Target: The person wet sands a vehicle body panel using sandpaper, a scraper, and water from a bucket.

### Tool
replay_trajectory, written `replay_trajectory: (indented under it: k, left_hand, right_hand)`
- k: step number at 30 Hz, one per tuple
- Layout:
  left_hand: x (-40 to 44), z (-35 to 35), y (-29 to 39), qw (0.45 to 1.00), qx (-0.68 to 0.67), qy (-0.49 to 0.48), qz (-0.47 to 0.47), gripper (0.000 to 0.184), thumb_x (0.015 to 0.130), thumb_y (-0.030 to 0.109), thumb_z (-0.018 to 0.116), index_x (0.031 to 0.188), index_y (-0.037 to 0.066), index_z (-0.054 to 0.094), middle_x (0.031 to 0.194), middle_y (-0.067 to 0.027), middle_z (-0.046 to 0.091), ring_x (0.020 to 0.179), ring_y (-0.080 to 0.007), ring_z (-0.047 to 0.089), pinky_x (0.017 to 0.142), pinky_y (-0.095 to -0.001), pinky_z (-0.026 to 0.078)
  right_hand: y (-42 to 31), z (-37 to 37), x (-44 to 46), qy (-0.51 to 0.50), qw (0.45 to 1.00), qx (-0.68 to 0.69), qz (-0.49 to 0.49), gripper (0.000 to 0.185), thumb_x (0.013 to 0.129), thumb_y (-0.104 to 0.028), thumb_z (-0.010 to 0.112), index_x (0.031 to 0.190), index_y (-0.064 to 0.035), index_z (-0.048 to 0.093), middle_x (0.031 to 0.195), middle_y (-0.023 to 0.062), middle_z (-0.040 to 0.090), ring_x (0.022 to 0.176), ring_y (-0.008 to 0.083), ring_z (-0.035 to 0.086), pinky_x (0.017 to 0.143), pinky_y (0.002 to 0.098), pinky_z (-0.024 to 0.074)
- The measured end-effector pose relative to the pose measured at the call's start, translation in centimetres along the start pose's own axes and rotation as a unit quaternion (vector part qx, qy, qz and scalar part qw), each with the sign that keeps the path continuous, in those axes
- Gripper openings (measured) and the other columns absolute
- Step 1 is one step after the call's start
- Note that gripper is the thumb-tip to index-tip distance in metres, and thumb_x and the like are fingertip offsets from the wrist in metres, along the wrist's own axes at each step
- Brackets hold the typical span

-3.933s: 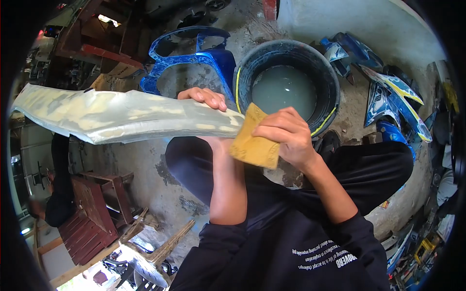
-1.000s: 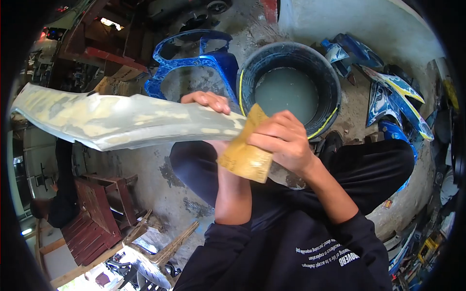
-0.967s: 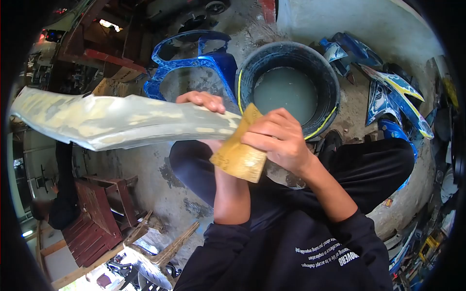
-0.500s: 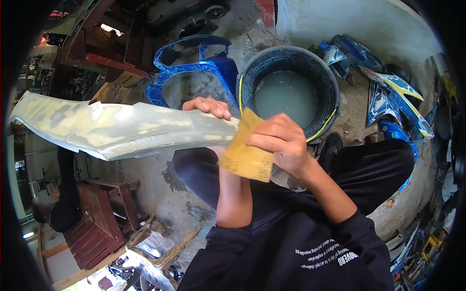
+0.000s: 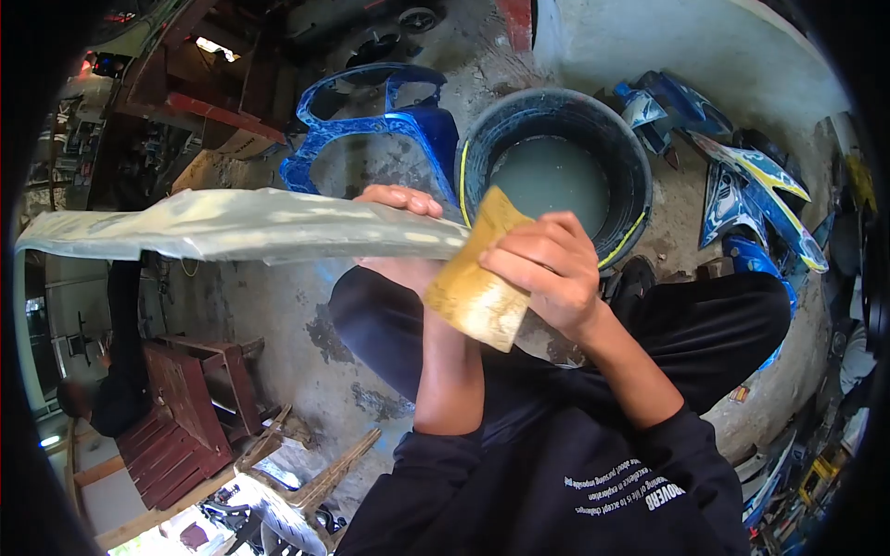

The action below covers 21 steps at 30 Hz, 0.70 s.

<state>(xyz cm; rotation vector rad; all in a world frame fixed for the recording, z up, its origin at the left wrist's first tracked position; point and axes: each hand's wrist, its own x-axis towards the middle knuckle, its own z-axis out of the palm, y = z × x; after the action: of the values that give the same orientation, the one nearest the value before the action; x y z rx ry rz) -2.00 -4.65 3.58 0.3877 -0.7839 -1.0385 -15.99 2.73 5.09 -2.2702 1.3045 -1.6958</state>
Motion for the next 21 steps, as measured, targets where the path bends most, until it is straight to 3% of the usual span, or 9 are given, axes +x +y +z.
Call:
replay_trajectory:
  k: [2,6,7,10,11,13,16,18,21]
  left_hand:
    - [0.0,-0.3,0.2,0.999,-0.015,-0.045,-0.020,0.040,0.097,0.042,0.053,0.101,0.002,0.052,0.081,-0.0087,0.056,0.075,-0.0190,0.058,0.068,-0.0321,0.052]
    - [0.5,0.3,0.2,1.000,0.019,0.004,-0.016,0.045,0.098,0.042,0.047,0.084,0.000,0.053,0.070,-0.0102,0.054,0.063,-0.0203,0.059,0.060,-0.0283,0.053]
    - [0.7,0.2,0.2,1.000,0.018,0.006,-0.011,0.045,0.098,0.042,0.047,0.084,0.000,0.053,0.070,-0.0102,0.054,0.063,-0.0203,0.059,0.060,-0.0283,0.053]
    - [0.4,0.1,0.2,0.980,0.187,-0.049,0.051,0.048,0.098,0.044,0.046,0.085,-0.001,0.053,0.072,-0.0104,0.055,0.065,-0.0214,0.059,0.063,-0.0322,0.054]
    - [0.2,0.1,0.2,0.980,0.186,-0.051,0.046,0.048,0.098,0.044,0.046,0.085,-0.001,0.053,0.072,-0.0104,0.055,0.065,-0.0214,0.059,0.063,-0.0322,0.054]
    - [0.5,0.4,0.2,0.998,-0.044,-0.035,0.001,0.046,0.099,0.042,0.047,0.087,-0.002,0.053,0.074,-0.0107,0.055,0.068,-0.0218,0.060,0.064,-0.0335,0.054]
    - [1.0,-0.4,0.3,0.994,-0.094,-0.056,-0.005,0.043,0.099,0.040,0.048,0.087,-0.001,0.053,0.075,-0.0112,0.055,0.070,-0.0217,0.060,0.064,-0.0325,0.054]
    - [0.6,-0.1,0.4,0.998,-0.055,-0.039,0.001,0.042,0.100,0.038,0.046,0.085,-0.001,0.052,0.075,-0.0112,0.055,0.069,-0.0210,0.060,0.063,-0.0325,0.054]
    - [0.0,0.5,0.0,0.995,0.088,-0.029,0.039,0.038,0.099,0.036,0.048,0.086,0.001,0.051,0.076,-0.0093,0.054,0.068,-0.0191,0.058,0.064,-0.0319,0.053]
  right_hand:
    - [-0.6,0.4,2.2,0.030,0.999,0.001,-0.033,0.026,0.064,-0.010,0.070,0.090,-0.0123,0.072,0.087,-0.0008,0.068,0.079,0.0135,0.065,0.071,0.0302,0.0458]
    - [-0.2,0.4,1.1,0.022,1.000,-0.001,-0.015,0.029,0.062,-0.009,0.071,0.090,-0.0123,0.072,0.084,-0.0010,0.068,0.077,0.0134,0.065,0.071,0.0300,0.0459]
    - [0.0,0.3,0.5,0.018,1.000,-0.001,-0.006,0.020,0.068,-0.010,0.072,0.088,-0.0085,0.073,0.082,0.0039,0.068,0.075,0.0190,0.066,0.068,0.0317,0.0452]
    - [-0.1,0.0,0.3,0.021,1.000,0.003,-0.004,0.021,0.067,-0.010,0.073,0.088,-0.0084,0.073,0.081,0.0037,0.068,0.074,0.0193,0.066,0.067,0.0320,0.0454]
    - [-0.2,0.3,0.6,0.034,0.999,0.000,-0.004,0.029,0.060,-0.006,0.072,0.089,-0.0120,0.072,0.081,-0.0020,0.067,0.074,0.0143,0.064,0.070,0.0297,0.0455]
    - [-0.8,0.8,2.2,0.046,0.999,0.014,-0.003,0.028,0.061,-0.007,0.072,0.089,-0.0120,0.072,0.082,-0.0020,0.067,0.074,0.0144,0.064,0.070,0.0299,0.0456]
    - [-0.4,0.8,1.4,0.046,0.998,0.031,-0.013,0.027,0.062,-0.009,0.073,0.089,-0.0119,0.072,0.082,-0.0023,0.067,0.074,0.0145,0.065,0.070,0.0302,0.0460]
    - [0.2,0.2,-0.2,0.008,1.000,0.017,-0.016,0.020,0.068,-0.012,0.071,0.088,-0.0088,0.074,0.083,0.0029,0.069,0.076,0.0190,0.067,0.068,0.0317,0.0470]
    - [0.3,0.3,-0.2,0.019,1.000,0.007,-0.018,0.021,0.067,-0.012,0.071,0.088,-0.0107,0.073,0.083,0.0007,0.069,0.078,0.0168,0.067,0.070,0.0305,0.0471]
